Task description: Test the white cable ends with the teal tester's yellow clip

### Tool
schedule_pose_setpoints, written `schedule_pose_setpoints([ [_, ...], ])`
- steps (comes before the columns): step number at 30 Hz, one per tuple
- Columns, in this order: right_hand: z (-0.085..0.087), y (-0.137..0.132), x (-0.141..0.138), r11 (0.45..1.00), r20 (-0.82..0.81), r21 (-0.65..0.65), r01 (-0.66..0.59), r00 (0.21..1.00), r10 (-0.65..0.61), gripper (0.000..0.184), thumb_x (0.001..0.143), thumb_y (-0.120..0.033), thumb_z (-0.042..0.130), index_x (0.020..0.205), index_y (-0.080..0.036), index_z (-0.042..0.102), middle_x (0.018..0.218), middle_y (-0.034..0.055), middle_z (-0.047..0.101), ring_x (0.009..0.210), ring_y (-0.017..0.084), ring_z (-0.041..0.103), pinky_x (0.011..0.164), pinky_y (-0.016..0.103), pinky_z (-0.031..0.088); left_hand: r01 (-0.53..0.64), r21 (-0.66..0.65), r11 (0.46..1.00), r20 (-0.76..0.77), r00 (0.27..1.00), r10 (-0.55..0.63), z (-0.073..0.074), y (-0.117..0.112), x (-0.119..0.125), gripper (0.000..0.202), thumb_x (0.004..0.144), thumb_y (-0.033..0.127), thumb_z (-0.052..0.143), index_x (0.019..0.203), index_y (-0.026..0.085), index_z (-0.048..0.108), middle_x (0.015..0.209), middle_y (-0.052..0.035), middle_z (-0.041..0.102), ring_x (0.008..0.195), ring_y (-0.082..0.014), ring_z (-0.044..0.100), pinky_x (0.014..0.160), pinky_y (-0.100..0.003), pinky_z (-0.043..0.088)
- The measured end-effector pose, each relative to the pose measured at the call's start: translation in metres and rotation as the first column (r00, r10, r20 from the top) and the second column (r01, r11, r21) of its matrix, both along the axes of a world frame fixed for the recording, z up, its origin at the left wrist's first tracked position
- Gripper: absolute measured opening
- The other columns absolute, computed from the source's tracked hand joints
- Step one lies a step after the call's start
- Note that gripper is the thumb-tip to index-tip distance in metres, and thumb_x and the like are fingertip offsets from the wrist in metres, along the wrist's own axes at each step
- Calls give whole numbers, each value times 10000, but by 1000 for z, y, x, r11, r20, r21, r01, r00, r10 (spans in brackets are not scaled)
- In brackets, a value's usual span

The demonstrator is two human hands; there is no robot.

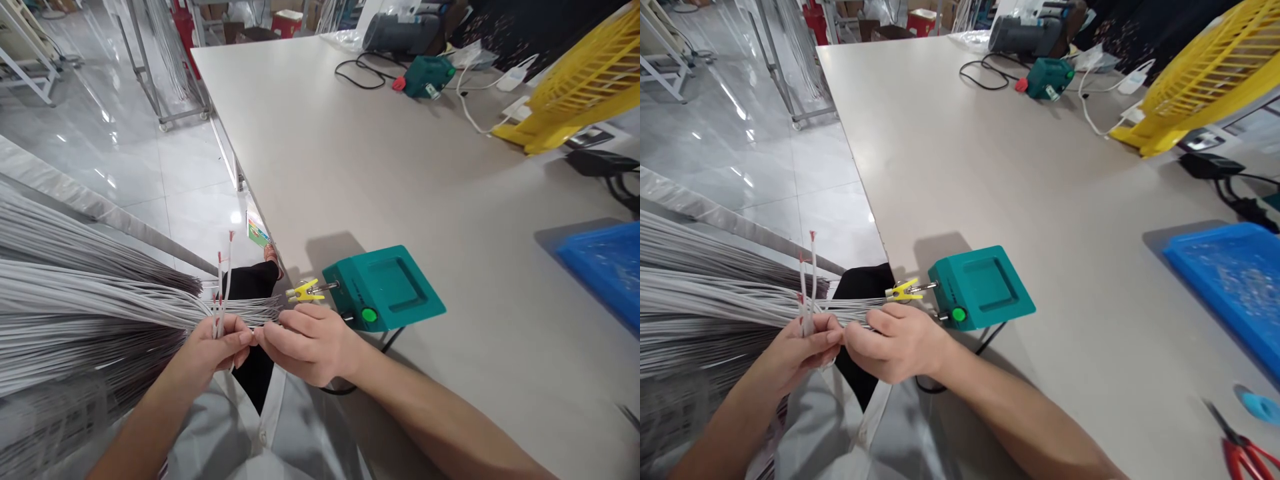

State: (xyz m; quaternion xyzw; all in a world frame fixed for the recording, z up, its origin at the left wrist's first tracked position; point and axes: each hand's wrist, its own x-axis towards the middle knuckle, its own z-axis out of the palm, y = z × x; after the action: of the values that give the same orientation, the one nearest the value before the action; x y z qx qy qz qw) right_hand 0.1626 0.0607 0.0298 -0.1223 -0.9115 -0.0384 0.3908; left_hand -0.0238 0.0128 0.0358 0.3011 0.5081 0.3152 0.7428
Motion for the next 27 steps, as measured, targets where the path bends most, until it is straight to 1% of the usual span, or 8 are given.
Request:
schedule_pose_setpoints([
  [3,0,2,0,998,-24,58,18,1000,-16,57,772,-120,607,772,-156,652,824,-15,663,644,95,535,460,253,394,-88,-30,996,33,995,89,1,-2,5,270,716,333,650,599,138,504,439,37,459,382,-33,243,379,-181,96],
  [8,-3,7,3,998,-33,65,13,999,-11,103,731,-76,642,818,-128,661,810,6,666,676,116,564,519,253,463,-236,80,968,-40,970,240,-2,-4,11,262,736,328,646,617,136,514,492,34,498,383,-20,263,367,-160,141],
  [12,0,7,3,985,-97,-172,26,994,-43,130,748,-81,618,867,-127,643,791,47,645,685,127,573,585,258,498,-272,219,937,-175,934,311,-1,-4,10,221,769,324,626,659,144,559,540,36,529,401,-21,291,377,-150,202],
  [17,13,5,-1,726,-172,-687,-25,976,-130,145,824,-143,537,934,-148,631,866,71,626,809,118,597,668,221,506,-137,345,928,-348,900,263,2,-6,12,199,762,300,631,640,143,618,570,3,571,510,-75,443,468,-175,343],
  [19,15,5,-1,649,-114,-759,-51,992,-56,128,834,-200,544,912,-175,643,876,55,623,803,113,596,656,211,498,-73,385,920,-370,901,226,0,-8,12,174,772,300,620,684,151,639,597,-9,586,578,-109,494,522,-201,385],
  [22,16,7,1,605,-29,-794,-54,998,52,132,842,-208,532,863,-194,661,877,43,618,775,108,590,639,208,482,42,406,913,-416,898,144,-3,-11,9,187,792,315,594,710,157,650,601,-17,583,617,-138,513,541,-228,391],
  [25,17,9,1,560,-43,-825,-76,997,71,143,824,-138,525,821,-170,664,841,47,620,725,101,583,630,212,472,118,413,903,-453,887,91,-2,-10,5,189,800,306,587,699,163,657,615,-22,593,632,-148,524,562,-241,397],
  [27,18,8,-1,480,-99,-871,-108,994,44,126,803,-120,543,783,-159,662,807,43,615,698,97,575,609,207,469,112,427,897,-431,897,93,0,-9,4,164,799,282,593,699,172,662,626,-17,604,634,-142,529,585,-239,403],
])
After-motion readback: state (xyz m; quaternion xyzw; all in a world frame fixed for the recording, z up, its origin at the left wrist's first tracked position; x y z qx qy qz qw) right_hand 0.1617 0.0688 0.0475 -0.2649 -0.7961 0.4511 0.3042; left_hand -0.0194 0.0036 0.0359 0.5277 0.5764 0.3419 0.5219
